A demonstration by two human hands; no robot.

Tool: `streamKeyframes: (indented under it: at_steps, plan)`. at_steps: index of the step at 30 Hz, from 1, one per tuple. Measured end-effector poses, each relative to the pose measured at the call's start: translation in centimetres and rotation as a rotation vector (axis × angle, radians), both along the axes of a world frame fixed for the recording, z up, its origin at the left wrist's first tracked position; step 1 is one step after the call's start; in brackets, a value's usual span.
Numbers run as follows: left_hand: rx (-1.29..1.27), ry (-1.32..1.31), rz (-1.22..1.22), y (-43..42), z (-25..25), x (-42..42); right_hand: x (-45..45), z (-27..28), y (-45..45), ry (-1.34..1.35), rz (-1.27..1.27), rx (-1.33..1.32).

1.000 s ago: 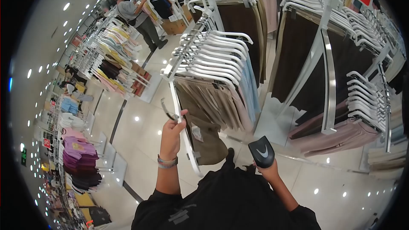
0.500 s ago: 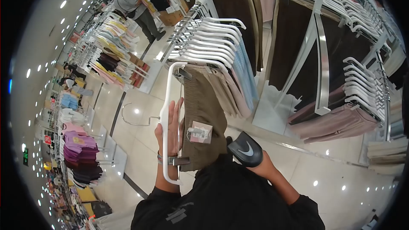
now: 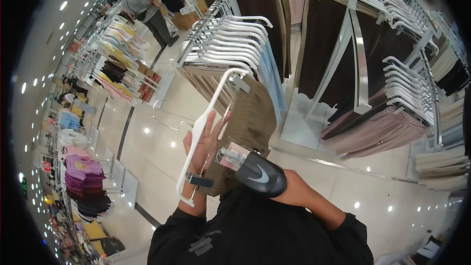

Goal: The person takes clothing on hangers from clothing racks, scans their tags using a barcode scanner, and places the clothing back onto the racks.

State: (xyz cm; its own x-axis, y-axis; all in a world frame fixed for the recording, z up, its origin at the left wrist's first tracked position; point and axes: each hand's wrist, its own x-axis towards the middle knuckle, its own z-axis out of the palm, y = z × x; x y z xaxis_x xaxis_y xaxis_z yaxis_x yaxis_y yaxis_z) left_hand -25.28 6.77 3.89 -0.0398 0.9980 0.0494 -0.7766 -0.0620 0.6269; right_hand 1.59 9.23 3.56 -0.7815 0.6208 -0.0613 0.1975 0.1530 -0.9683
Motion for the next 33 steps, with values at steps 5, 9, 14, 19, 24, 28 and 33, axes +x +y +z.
streamKeyframes:
  at_steps: [5,9,14,19,24,28,33]
  plan:
    - [-0.099,0.115,-0.017,-1.0,-0.7,0.9,-2.1,-1.3,0.1,0.227,0.089,-0.094]
    - [-0.076,0.173,-0.082,-1.7,-0.4,0.9,-2.4,-1.5,0.3,0.295,0.037,-0.059]
    - [-0.097,0.007,-0.009,-2.2,0.2,0.7,-1.6,-0.9,-0.1,0.327,-0.071,-0.103]
    - [-0.031,-0.036,-0.029,-1.6,-0.3,-2.1,0.2,0.6,-0.9,0.097,-0.082,-0.057]
    - [0.01,0.011,-0.038,-0.6,-0.7,-4.4,-1.7,1.7,-2.8,-0.131,-0.098,-0.088]
    - [0.005,0.01,-0.095,-1.0,-1.3,-7.4,-5.3,2.3,-3.9,-0.228,-0.084,-0.06]
    - [0.013,0.138,-0.082,-3.1,-2.3,-11.8,-10.9,3.9,-5.5,-0.308,-0.118,-0.079]
